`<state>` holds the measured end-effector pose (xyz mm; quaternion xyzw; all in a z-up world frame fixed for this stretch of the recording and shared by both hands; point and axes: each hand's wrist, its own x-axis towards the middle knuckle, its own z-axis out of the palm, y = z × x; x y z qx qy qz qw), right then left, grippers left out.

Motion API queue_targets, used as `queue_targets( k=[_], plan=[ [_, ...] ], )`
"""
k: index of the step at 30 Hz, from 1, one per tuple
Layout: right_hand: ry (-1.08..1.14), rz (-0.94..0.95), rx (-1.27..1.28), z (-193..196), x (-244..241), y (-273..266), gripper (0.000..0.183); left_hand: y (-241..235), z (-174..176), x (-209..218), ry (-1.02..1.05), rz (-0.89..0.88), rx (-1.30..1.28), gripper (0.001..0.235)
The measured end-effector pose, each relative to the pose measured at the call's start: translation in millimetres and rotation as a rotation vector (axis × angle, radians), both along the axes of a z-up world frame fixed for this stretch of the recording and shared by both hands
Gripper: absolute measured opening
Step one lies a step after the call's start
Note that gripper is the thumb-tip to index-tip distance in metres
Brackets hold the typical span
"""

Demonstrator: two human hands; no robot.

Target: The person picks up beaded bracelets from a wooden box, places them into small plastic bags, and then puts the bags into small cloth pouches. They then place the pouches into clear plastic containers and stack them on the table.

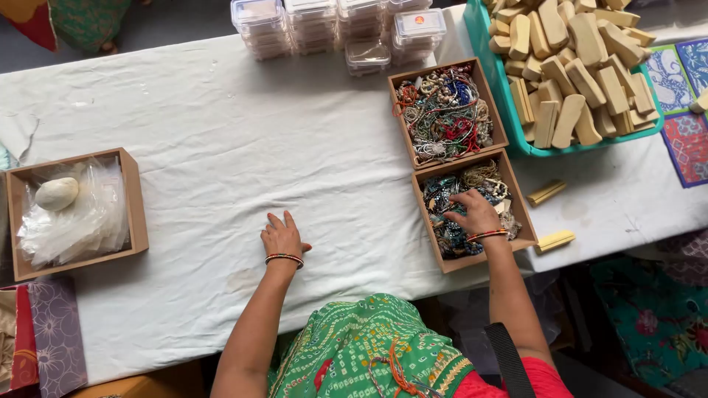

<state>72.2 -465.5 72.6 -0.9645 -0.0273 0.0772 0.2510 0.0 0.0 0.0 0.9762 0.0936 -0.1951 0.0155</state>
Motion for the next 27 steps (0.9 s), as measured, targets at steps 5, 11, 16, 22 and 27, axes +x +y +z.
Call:
queue_targets(
  k=[5, 11, 16, 22, 27],
  plan=[
    [-0.054, 0.154, -0.247, 4, -28, 7, 0.032, -12, 19, 4, 0.007, -0.035, 0.028, 0.11],
    [-0.223, -0.016, -0.305, -38, 4, 16, 0.016, -64, 65, 4, -0.075, -0.134, -0.119, 0.089],
    [-0.364, -0.074, -0.49, -6, 25, 39, 0.043, -95, 71, 0, -0.154, -0.197, -0.255, 0.083],
    [0.33, -0.003, 0.596, 11, 44, -20, 0.024, -94, 85, -8, -0.12, -0.199, -0.358, 0.076],
    [0.31, 0.149, 1.06, 116, 21, 21, 0.02, -121, 92, 7, -0.469, -0.396, -0.843, 0.049]
  ],
)
